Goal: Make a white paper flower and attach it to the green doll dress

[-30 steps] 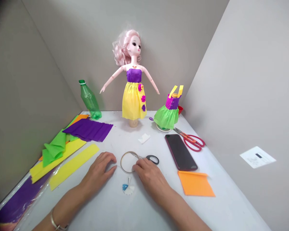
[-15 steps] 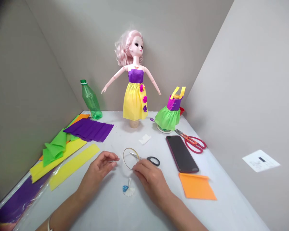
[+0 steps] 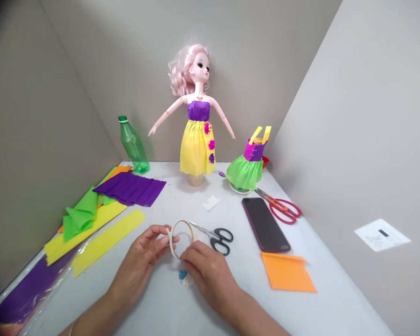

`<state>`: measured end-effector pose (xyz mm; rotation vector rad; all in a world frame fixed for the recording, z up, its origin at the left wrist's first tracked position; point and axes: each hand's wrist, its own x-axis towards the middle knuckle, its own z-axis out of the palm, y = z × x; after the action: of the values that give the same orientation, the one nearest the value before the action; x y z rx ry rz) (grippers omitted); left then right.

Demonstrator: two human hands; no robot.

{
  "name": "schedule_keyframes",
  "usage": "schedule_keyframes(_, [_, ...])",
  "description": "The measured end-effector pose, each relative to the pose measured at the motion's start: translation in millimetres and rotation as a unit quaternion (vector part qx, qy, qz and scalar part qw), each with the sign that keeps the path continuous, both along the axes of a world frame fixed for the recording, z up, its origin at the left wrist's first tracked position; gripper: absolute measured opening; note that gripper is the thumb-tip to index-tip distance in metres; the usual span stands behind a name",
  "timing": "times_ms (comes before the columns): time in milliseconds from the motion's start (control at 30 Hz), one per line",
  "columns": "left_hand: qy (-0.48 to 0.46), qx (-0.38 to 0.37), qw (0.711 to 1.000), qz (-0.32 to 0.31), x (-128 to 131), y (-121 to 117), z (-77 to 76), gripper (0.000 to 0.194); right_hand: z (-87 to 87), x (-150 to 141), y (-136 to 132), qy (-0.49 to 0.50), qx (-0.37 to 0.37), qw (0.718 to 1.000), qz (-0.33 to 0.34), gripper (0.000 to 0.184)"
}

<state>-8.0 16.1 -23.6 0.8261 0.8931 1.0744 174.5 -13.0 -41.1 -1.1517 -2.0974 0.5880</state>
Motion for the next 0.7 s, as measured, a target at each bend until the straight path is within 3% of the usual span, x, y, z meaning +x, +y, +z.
schedule_keyframes(167, [-0.021,-0.020,0.999,0.013,-2.3,3.1,1.0,0.016,2.8,7.8,3.6,-0.096,0.028,0.995,0.008,0.026])
schedule_keyframes(233, [-0.011,-0.015,0.999,0.038,-7.3,5.9,2.8,0.016,1.7,18.4,7.8,-0.163,0.074,0.983,-0.041,0.035])
schedule_keyframes(333, [0.022,0.024,0.996,0.080,-16.5,10.4,7.6,0.016,0.0,36.1,13.4,-0.258,0.080,0.955,-0.122,0.047])
schedule_keyframes(700, [0.076,0.064,0.994,0.054,-20.0,14.5,10.6,0.015,6.2,59.5,13.4,-0.337,0.039,0.929,-0.150,0.029])
